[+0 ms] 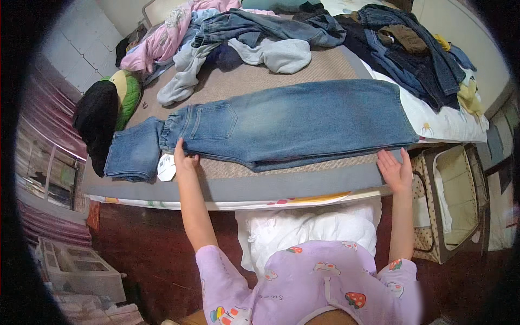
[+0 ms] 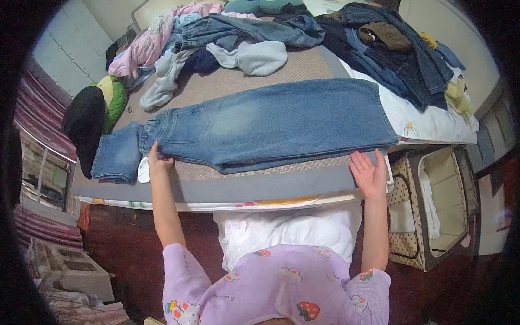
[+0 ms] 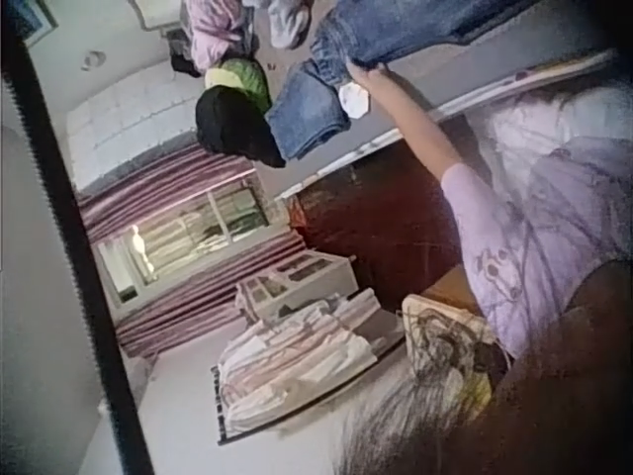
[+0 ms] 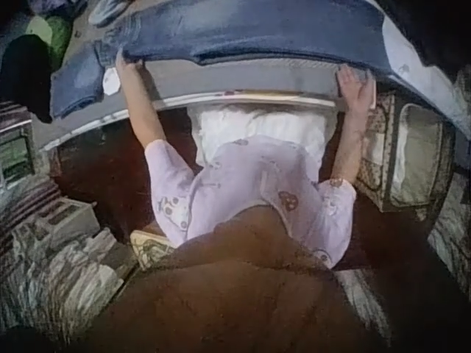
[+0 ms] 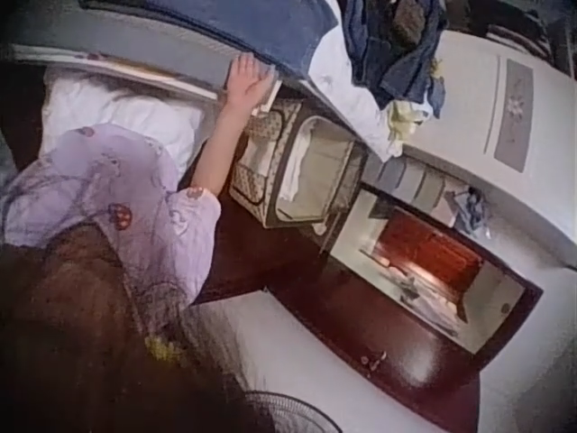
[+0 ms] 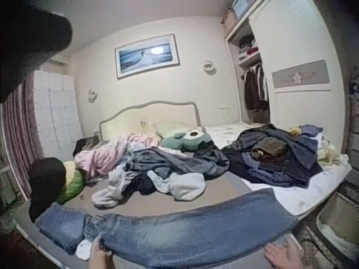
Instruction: Fold several pairs of jeans on a bed.
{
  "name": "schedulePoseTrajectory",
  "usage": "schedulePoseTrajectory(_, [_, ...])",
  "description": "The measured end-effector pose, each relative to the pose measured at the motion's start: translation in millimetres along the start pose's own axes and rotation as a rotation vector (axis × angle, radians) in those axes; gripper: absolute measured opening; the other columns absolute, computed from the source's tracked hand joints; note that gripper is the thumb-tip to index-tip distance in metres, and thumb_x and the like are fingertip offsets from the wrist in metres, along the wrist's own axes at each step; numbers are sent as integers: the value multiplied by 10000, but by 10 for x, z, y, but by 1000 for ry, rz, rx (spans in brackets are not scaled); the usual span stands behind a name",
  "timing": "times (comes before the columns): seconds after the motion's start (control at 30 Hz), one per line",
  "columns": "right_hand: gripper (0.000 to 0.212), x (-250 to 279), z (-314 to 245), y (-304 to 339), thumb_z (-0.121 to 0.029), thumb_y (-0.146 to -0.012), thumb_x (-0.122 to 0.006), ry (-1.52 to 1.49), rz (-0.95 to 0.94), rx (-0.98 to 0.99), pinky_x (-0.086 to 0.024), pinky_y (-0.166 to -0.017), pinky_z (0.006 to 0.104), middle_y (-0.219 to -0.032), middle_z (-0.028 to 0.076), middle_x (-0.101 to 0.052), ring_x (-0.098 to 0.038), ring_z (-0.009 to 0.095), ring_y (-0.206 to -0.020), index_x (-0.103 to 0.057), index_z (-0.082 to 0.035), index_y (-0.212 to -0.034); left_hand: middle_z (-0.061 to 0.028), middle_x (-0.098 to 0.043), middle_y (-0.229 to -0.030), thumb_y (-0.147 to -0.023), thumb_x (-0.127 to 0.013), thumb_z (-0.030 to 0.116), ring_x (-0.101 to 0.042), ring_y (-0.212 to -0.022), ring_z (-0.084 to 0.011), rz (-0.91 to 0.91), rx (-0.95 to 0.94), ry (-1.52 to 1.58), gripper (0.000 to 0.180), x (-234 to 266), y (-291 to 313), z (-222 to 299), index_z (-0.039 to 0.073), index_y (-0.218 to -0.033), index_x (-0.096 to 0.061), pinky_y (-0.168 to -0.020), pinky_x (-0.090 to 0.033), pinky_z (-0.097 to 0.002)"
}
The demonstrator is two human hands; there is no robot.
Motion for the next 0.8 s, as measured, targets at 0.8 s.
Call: schedulePoseTrajectory(0.8, [414, -44, -452, -409, -112, -641, -632, 174, 681, 310, -394, -793, 364, -1020, 105, -470, -480, 252, -911, -452, -66, -1011, -150, -520, -988, -624, -637, 199, -515, -863, -308, -30, -177, -16, 470, 56, -441, 289, -33, -999, -476, -786, -399, -454])
Point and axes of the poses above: each hand's wrist, its own y-axis away from the middle knuckle, its own x-axis out of the back of the hand, z = x × y, the point moved 6 cm from there along -y, towards the middle knuckle
